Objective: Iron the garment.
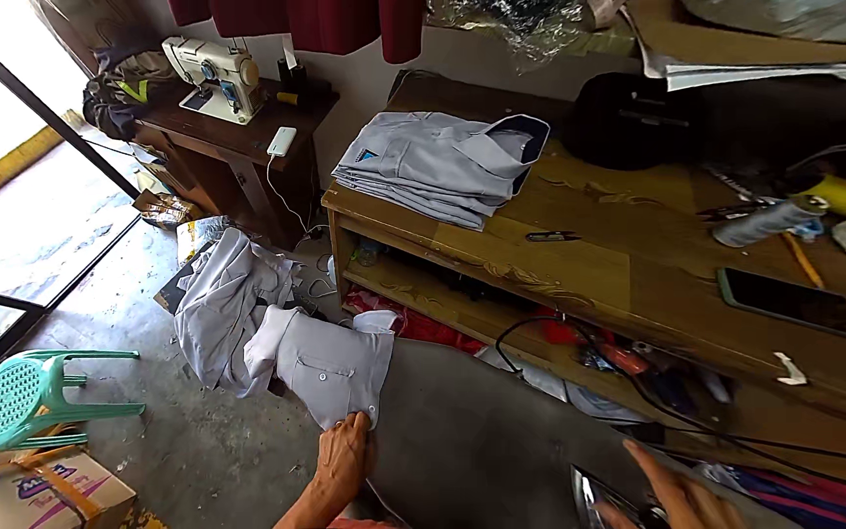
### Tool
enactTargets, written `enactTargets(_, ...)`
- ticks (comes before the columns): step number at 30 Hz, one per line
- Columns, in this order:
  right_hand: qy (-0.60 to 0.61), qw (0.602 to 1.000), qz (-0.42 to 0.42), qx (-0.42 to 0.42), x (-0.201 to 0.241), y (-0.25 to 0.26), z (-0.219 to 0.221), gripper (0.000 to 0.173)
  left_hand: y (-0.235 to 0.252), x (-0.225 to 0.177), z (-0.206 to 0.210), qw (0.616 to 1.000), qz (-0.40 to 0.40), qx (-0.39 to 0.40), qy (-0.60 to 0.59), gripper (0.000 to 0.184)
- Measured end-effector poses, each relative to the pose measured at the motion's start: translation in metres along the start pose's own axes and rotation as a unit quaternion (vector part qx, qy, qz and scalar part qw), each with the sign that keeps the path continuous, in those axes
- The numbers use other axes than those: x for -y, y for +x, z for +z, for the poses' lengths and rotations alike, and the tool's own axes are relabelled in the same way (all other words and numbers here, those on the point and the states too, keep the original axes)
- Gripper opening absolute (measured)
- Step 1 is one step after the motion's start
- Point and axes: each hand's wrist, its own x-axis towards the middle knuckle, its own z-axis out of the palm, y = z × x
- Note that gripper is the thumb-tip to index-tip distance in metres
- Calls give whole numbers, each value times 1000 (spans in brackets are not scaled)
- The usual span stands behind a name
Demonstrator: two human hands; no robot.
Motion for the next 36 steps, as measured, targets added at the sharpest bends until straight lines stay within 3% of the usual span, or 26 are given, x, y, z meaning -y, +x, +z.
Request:
enactTargets(3, 174, 985, -14, -10, 49, 48, 29, 49, 10, -5, -27, 988, 7, -43, -147, 24)
enactTargets(4, 256, 965, 6, 59, 73, 69, 45, 39, 14, -9, -39, 981, 9, -61, -184, 24)
enactTargets(6, 385, 888, 49, 246, 131, 113, 81, 33, 24, -19, -60, 970, 17, -92, -225, 23)
enactTargets(8, 416, 843, 62, 335, 190, 144, 121, 32, 33, -25, -71, 964, 25, -110, -240, 21)
enactTargets(11, 359, 907, 1, 219, 245, 158, 149, 25, 40, -36, -77, 964, 37, -107, -240, 21)
enactTargets(13, 336, 926, -60, 162, 244, 158, 153, 26, 41, -42, -72, 963, 42, -100, -248, 21)
enactTargets(16, 299, 931, -94, 189, 210, 151, 134, 18, 44, -57, -61, 956, 74, -66, -277, 21)
enactTargets(20, 301, 912, 31, 276, 131, 135, 121, 18, 41, -81, -22, 961, 113, 73, -240, 23)
enactTargets(22, 331, 911, 78, 234, 113, 134, 112, 30, 40, -80, -4, 967, 104, 160, -172, 27)
enactTargets(26, 268, 957, 7, 114, 133, 165, 100, 42, 32, -69, 1, 966, 94, 204, -127, 29)
enactTargets(30, 127, 982, -77, 116, 176, 207, 123, 57, 23, -72, -13, 969, 125, 122, -175, 25)
enactTargets(32, 135, 979, -89, 127, 181, 219, 132, 42, 25, -72, -12, 971, 132, 103, -173, 25)
enactTargets(36, 207, 974, -88, 27, 157, 205, 129, 25, 24, -67, 4, 965, 121, 193, -130, 29)
